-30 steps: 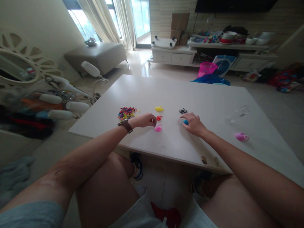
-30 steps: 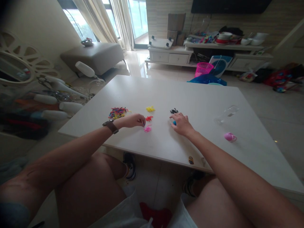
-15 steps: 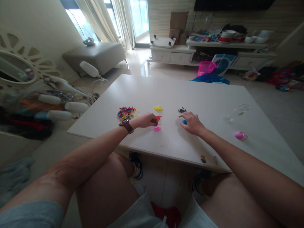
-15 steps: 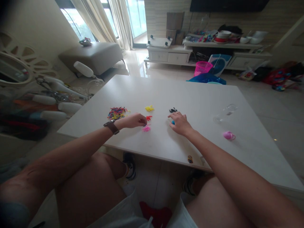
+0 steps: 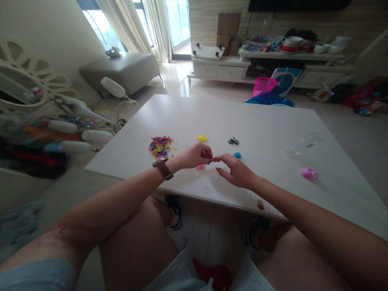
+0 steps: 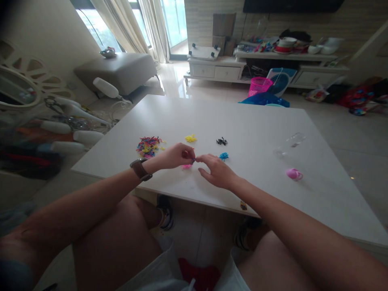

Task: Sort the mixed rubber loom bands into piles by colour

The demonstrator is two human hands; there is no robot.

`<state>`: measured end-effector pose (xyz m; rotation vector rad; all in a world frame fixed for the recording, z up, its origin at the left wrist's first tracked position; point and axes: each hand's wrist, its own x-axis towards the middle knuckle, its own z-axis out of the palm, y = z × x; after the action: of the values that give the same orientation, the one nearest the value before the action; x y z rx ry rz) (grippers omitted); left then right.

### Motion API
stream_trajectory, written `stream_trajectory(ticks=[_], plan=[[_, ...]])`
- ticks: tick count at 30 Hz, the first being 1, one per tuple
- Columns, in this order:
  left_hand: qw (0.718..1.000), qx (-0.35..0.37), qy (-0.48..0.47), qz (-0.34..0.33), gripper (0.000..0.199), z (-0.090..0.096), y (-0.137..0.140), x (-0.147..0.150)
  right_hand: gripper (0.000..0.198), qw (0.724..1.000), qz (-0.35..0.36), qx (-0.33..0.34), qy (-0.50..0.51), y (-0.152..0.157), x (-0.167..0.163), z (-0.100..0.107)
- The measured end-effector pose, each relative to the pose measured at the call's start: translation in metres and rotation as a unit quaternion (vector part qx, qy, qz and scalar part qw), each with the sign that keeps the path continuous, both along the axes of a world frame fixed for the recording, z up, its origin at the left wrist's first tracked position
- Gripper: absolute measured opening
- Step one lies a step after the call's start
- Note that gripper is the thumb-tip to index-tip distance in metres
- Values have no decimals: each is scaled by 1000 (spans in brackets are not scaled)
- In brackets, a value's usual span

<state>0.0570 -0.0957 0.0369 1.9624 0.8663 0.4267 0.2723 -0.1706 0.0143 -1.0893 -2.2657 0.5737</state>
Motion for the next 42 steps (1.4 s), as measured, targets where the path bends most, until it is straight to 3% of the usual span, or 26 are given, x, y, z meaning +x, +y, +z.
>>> stream_trajectory(ticks=[7, 17, 23, 37, 42], plan=[[996, -42, -70, 36, 9, 1, 1, 12, 44, 1000, -11, -3, 27, -2, 0, 7], [964, -166, -186, 95, 19, -12, 4, 27, 27, 984, -100, -64, 133, -2, -1, 22], [946, -215, -225, 91, 22, -11, -2, 34, 19, 965, -156, -97, 189, -4, 0, 27], [935, -248, -237, 94, 26, -11, -5, 36, 12, 952, -195, -80, 220, -2, 6, 25], [940, -237, -210, 130, 25, -14, 2, 35, 20, 914, -256, -132, 285, 23, 27, 11]])
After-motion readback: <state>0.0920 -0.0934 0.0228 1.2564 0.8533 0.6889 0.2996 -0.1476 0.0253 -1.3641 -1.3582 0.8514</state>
